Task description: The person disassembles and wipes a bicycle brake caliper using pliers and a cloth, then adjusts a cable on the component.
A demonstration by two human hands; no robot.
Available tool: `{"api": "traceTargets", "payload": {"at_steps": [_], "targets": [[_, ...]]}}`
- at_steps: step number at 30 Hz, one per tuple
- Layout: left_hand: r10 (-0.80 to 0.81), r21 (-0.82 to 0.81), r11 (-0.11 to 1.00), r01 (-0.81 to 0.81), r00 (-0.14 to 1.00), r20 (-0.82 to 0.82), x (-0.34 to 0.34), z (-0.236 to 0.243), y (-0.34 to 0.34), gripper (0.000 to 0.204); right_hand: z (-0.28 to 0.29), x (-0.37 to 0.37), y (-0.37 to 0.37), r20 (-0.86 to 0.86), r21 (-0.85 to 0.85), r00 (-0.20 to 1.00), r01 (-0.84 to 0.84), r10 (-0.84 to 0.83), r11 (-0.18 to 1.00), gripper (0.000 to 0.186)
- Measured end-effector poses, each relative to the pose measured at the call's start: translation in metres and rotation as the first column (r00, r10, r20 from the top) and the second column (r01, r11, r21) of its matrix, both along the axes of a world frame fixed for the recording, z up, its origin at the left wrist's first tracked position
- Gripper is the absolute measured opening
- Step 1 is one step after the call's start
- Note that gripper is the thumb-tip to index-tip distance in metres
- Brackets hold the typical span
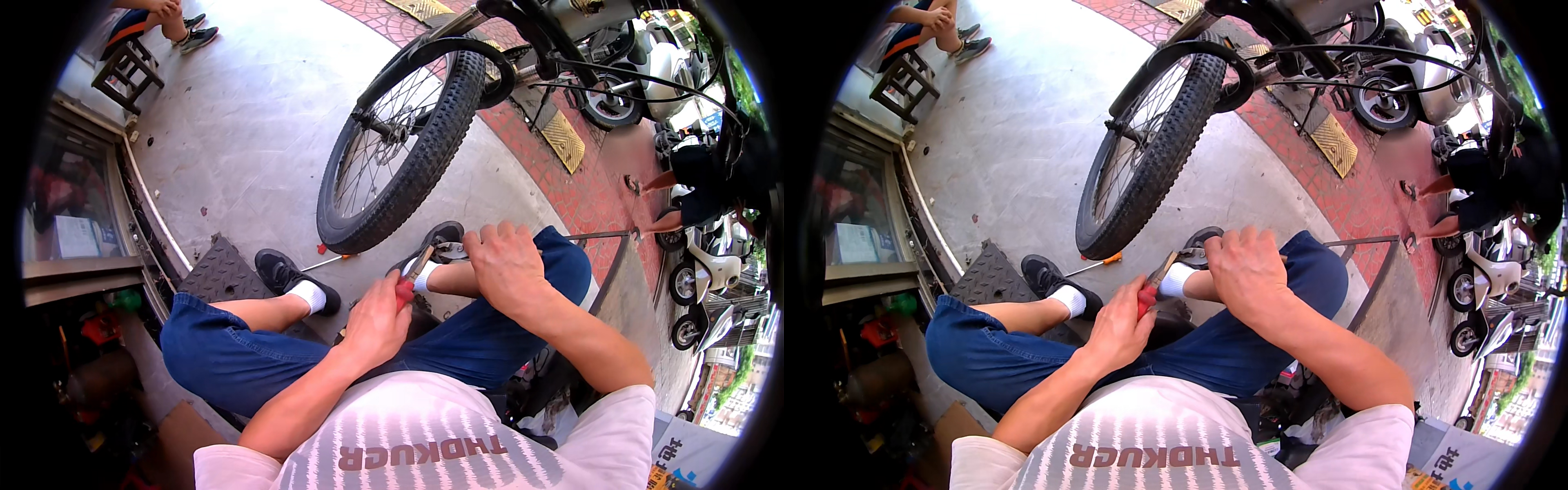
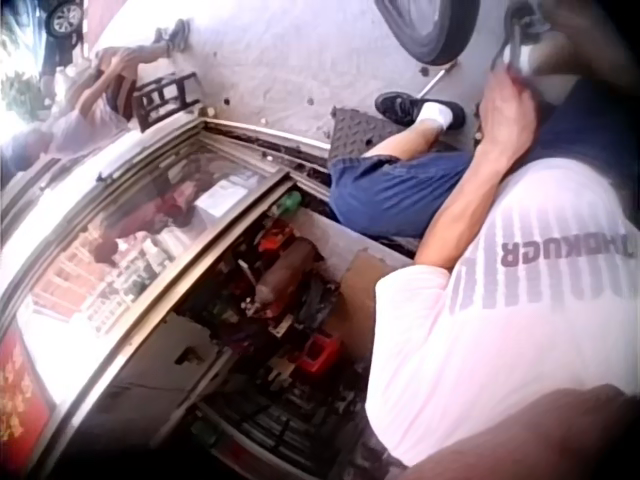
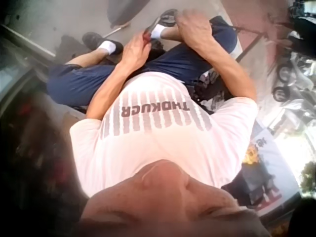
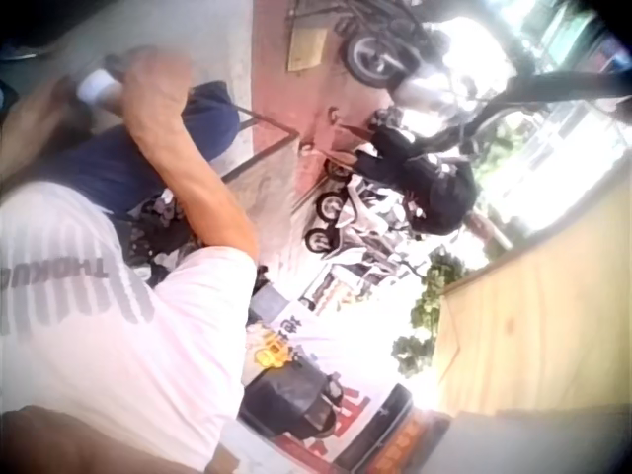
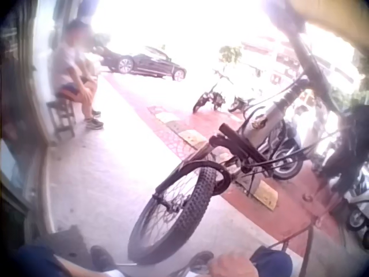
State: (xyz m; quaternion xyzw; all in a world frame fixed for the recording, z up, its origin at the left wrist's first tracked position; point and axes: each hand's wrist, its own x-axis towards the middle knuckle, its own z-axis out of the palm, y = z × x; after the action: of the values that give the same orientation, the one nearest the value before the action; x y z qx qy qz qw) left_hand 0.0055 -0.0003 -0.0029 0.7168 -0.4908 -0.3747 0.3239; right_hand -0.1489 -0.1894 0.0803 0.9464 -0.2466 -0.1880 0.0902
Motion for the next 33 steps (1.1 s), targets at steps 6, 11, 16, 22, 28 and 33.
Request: {"api": "traceTargets", "payload": {"at_steps": [6,11,16,22,28,33], "targets": [[-0.087,-0.016,0.996,0.088,0.995,0.049,-0.003,0.005,0.006,0.058,-0.008,-0.017,0.016,0.124,0.082,0.990,0.064,-0.074,0.995,0.022],[-0.001,-0.170,0.985,0.003,1.000,0.017,-0.020,-0.044,-0.017,0.049,-0.032,-0.013,-0.019,0.102,0.000,0.995,0.009,-0.009,1.000,0.017],[-0.041,-0.079,0.996,0.046,0.998,0.057,-0.007,-0.002,-0.014,0.052,-0.024,-0.018,-0.010,0.166,-0.042,0.985,0.049,-0.041,0.998,0.015],[0.013,-0.006,1.000,-0.012,0.996,0.092,-0.004,-0.025,-0.008,0.051,-0.043,0.001,-0.005,0.083,0.089,0.987,0.133,-0.140,0.987,0.017],[0.052,0.004,0.999,-0.052,0.995,0.080,-0.004,-0.024,-0.009,0.049,-0.052,0.007,-0.010,0.026,0.169,0.983,0.177,-0.184,0.970,0.020],[0.051,0.037,0.998,-0.054,0.996,0.071,-0.008,-0.028,-0.009,0.050,-0.049,0.008,-0.012,-0.030,0.218,0.980,0.201,-0.199,0.955,0.021]]}}
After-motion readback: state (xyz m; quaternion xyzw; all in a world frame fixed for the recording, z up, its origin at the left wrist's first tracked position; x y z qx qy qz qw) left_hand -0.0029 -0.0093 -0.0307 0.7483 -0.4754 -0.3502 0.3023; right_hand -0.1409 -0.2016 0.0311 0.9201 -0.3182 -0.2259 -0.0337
